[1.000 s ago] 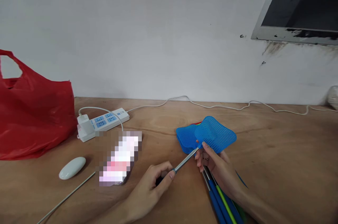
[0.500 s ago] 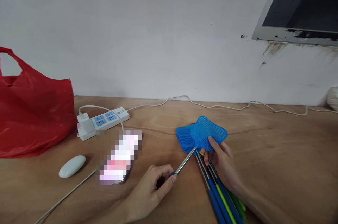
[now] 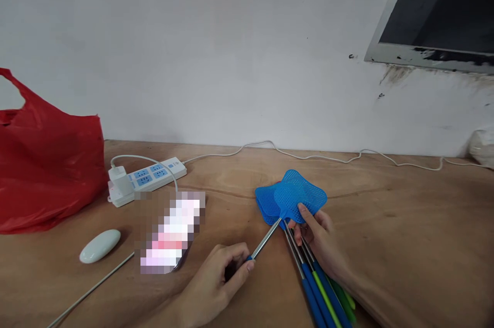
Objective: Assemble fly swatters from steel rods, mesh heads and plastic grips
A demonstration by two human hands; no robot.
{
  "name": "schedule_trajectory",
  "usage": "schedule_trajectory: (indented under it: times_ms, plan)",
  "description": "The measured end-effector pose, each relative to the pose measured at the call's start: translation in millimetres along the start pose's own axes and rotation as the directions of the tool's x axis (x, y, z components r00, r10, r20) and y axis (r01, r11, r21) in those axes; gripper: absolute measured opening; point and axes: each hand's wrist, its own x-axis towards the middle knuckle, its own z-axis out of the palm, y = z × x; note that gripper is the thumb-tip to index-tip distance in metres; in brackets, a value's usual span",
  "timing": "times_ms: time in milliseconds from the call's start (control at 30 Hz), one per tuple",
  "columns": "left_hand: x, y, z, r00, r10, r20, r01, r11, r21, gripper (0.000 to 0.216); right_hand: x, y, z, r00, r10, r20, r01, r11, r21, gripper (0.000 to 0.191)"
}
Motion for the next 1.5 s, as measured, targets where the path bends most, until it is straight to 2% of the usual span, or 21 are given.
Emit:
schedule_trajectory:
  times_ms: [300, 433, 567, 700, 767, 967, 1067, 1167, 1333, 1433, 1500]
  plan:
    - [-2, 1, 0, 1.0, -0.02, -0.02, 0.02, 1.0, -0.002, 0.038, -2, 0, 1, 1.0, -0.006, 0.014, 0.006, 1.0, -0.008, 0.044]
    - [0, 1, 2, 0.997, -0.047, -0.056, 0.047, 0.999, -0.011, 0.039, -1, -2, 3, 0.999, 0.022, 0.025, -0.022, 1.0, 0.011, 0.044]
    - [3, -1, 3, 0.995, -0.031, -0.099, 0.027, 0.999, -0.042, 0.039, 4, -6, 1, 0.999, -0.016, 0.05, 0.017, 1.0, -0.014, 0.039]
    - [3, -2, 3, 0.987, -0.02, -0.157, 0.011, 0.998, -0.057, 0.035, 10, -6, -5, 0.996, -0.085, -0.021, 0.084, 0.995, -0.044, 0.064]
    - [3, 0, 2, 0.986, -0.01, -0.167, 0.0, 0.998, -0.059, 0.032, 11, -5, -8, 0.994, -0.099, -0.034, 0.097, 0.993, -0.068, 0.069]
    - [2, 4, 0, 0.989, -0.005, -0.147, 0.003, 1.0, -0.014, 0.033, 10, -8, -6, 0.991, -0.115, -0.065, 0.107, 0.987, -0.116, 0.065]
    - [2, 1, -1, 0.991, 0.004, -0.13, 0.0, 1.0, 0.029, 0.034, 10, -8, -4, 0.995, -0.088, -0.035, 0.082, 0.987, -0.141, 0.064]
    - [3, -1, -2, 0.987, -0.004, -0.16, 0.015, 0.997, 0.072, 0.033, 10, -6, -4, 0.996, -0.088, -0.005, 0.086, 0.982, -0.166, 0.062]
    - [6, 2, -5, 0.977, -0.052, -0.205, 0.088, 0.982, 0.168, 0.034, 12, -3, -9, 0.99, -0.143, 0.014, 0.142, 0.961, -0.238, 0.045]
    - [5, 3, -6, 0.989, 0.084, -0.118, -0.061, 0.98, 0.188, 0.033, 12, -3, -12, 0.986, -0.167, 0.026, 0.166, 0.932, -0.322, 0.036]
    - [4, 2, -6, 0.977, 0.196, -0.081, -0.179, 0.967, 0.18, 0.028, 12, -3, -13, 0.98, -0.194, 0.042, 0.196, 0.904, -0.38, 0.032]
